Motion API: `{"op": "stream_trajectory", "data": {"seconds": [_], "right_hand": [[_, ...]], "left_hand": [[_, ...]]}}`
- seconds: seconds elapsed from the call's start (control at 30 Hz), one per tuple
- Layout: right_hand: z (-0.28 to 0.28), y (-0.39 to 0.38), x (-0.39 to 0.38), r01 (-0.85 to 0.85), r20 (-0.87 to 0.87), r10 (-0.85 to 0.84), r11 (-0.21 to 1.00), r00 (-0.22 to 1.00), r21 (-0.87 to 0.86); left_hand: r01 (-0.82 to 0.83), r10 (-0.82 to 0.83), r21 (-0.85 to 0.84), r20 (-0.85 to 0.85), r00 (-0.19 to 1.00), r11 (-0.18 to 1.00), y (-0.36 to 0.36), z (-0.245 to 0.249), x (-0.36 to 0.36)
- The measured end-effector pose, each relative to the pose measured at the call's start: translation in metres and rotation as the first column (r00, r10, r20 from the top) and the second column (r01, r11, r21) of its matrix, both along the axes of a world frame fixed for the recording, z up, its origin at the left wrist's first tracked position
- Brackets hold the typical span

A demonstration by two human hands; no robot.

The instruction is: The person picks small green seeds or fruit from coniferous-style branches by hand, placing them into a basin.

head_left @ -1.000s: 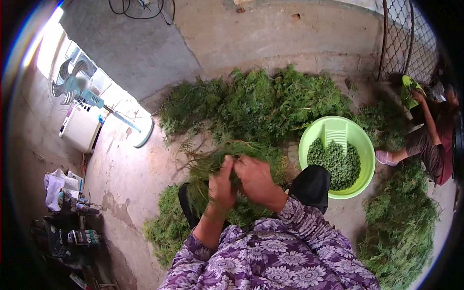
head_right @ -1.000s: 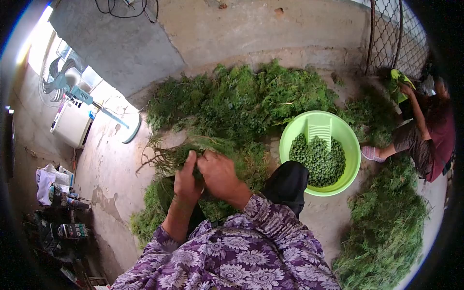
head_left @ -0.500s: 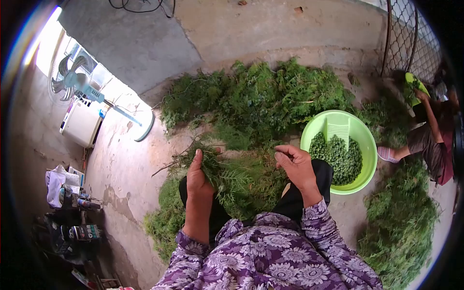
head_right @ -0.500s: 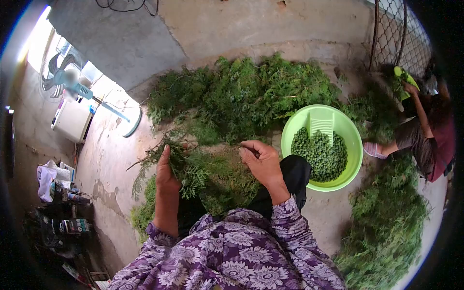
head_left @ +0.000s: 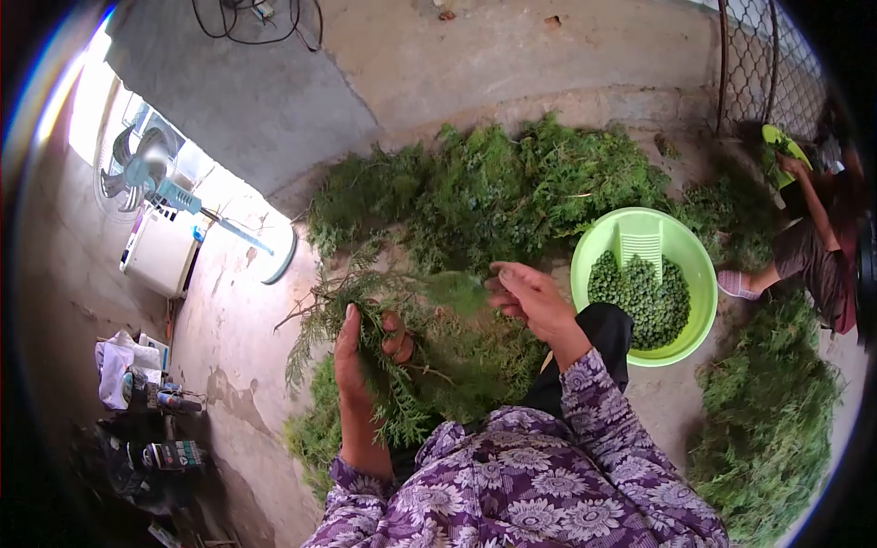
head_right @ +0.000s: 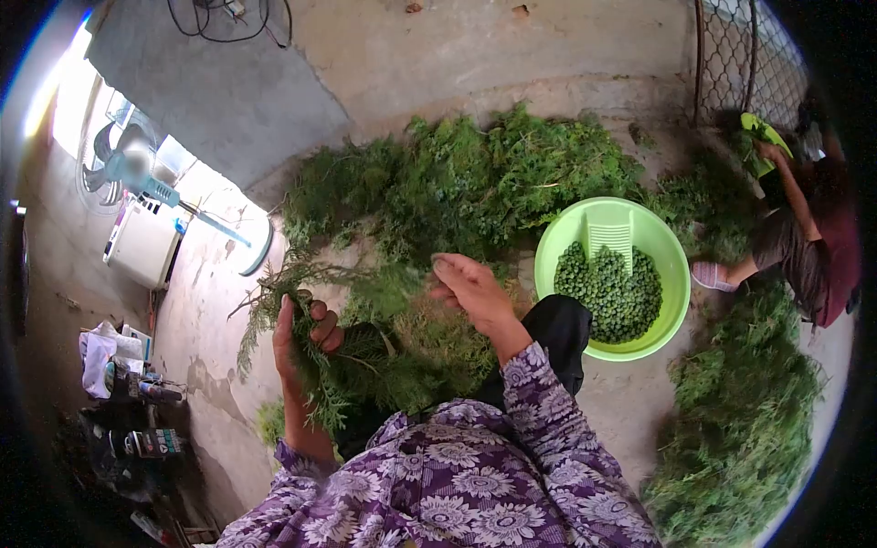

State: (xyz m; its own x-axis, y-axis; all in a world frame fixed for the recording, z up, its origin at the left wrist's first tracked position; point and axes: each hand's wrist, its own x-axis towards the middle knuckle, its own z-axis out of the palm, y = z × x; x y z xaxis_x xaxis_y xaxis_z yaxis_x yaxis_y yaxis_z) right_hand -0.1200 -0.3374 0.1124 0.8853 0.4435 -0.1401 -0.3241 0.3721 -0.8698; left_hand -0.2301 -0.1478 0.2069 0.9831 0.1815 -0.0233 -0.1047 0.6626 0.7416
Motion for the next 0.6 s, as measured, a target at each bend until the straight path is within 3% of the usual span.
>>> {"op": "stream_trajectory", "data": {"seconds": [0.07, 0.13, 0.27, 0.33, 0.37, 0.4, 0.43, 0.47, 0.53, 0.6], "right_hand": [[0.013, 0.004, 0.001, -0.018, -0.037, 0.019, 0.999, 0.999, 0.042], [0.021, 0.005, 0.005, -0.171, 0.014, 0.171, 0.974, 0.985, 0.147], [0.026, 0.017, 0.003, -0.173, 0.059, 0.165, 0.968, 0.985, 0.180], [0.033, 0.018, -0.006, -0.156, -0.109, 0.211, 0.914, 0.971, 0.375], [0.035, 0.014, -0.006, -0.157, -0.111, 0.212, 0.914, 0.971, 0.375], [0.037, 0.008, -0.006, -0.234, -0.022, 0.248, 0.939, 0.969, 0.251], [0.039, 0.004, -0.006, -0.297, 0.062, 0.291, 0.948, 0.955, 0.117], [0.044, 0.003, -0.009, -0.296, 0.060, 0.291, 0.948, 0.955, 0.116], [0.051, 0.000, -0.015, -0.255, 0.134, 0.252, 0.967, 0.958, 0.005], [0.047, 0.005, -0.017, -0.247, 0.184, 0.240, 0.969, 0.953, 0.013]], "left_hand": [[0.064, -0.062, -0.029, 0.073, 0.995, 0.998, 0.000, -0.001, -0.001], [0.076, -0.073, -0.034, 0.075, 0.995, 0.997, -0.001, -0.001, -0.004], [0.067, -0.065, -0.015, 0.083, 0.994, 0.998, 0.003, -0.004, -0.006], [0.052, -0.052, 0.002, 0.084, 0.995, 0.999, 0.003, -0.004, -0.006], [0.035, -0.037, 0.018, 0.087, 0.996, 0.999, 0.003, -0.004, -0.007], [0.034, -0.035, 0.016, 0.085, 0.996, 0.999, 0.005, -0.005, -0.008], [-0.029, 0.026, 0.112, 0.025, 0.999, 0.993, 0.008, -0.005, -0.009], [-0.084, 0.092, 0.210, -0.028, 0.995, 0.974, 0.009, -0.005, -0.009], [-0.035, 0.043, 0.186, -0.037, 0.998, 0.982, 0.007, 0.000, -0.006], [0.012, -0.005, 0.163, -0.043, 0.999, 0.987, 0.009, -0.002, -0.003]]}}
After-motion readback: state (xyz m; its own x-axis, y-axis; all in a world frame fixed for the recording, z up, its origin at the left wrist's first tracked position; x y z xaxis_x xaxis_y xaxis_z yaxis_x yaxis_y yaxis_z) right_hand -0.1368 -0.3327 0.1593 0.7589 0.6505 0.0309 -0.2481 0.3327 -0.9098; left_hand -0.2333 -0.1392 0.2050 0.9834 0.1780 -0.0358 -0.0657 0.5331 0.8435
